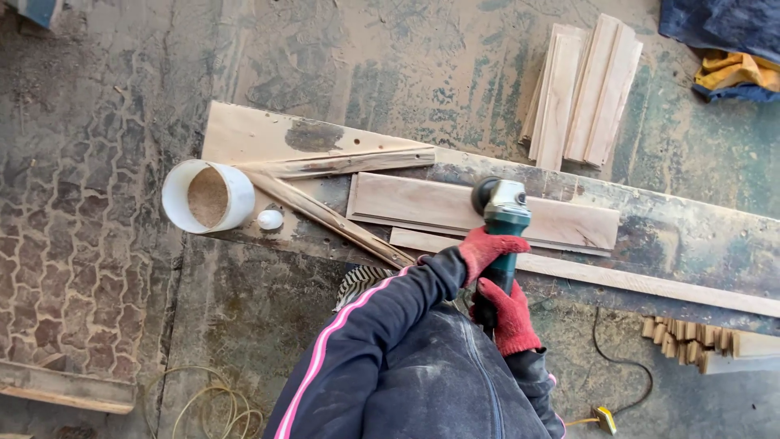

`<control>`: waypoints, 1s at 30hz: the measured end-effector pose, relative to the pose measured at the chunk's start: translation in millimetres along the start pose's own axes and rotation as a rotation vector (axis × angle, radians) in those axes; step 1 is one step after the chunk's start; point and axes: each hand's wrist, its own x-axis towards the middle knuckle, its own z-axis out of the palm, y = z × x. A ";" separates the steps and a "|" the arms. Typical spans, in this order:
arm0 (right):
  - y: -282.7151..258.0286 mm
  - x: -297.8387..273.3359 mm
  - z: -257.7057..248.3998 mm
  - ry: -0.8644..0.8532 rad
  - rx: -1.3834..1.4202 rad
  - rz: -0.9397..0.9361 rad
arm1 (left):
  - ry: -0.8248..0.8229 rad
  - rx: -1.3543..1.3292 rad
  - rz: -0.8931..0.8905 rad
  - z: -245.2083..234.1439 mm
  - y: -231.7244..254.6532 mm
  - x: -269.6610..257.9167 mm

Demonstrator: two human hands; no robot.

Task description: Sanding a piece of wood using an angle grinder with a sanding disc.

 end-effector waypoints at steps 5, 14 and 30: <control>2.6 -6.7 -6.6 0.045 0.035 -0.011 | -0.037 0.020 -0.002 5.8 2.6 -9.9; -17.5 -40.3 63.7 -0.073 -0.199 0.001 | 0.096 -0.180 0.005 -68.3 27.6 -68.3; 29.3 -28.3 28.3 0.030 -0.059 0.020 | 0.015 -0.018 0.013 -47.8 10.9 -60.1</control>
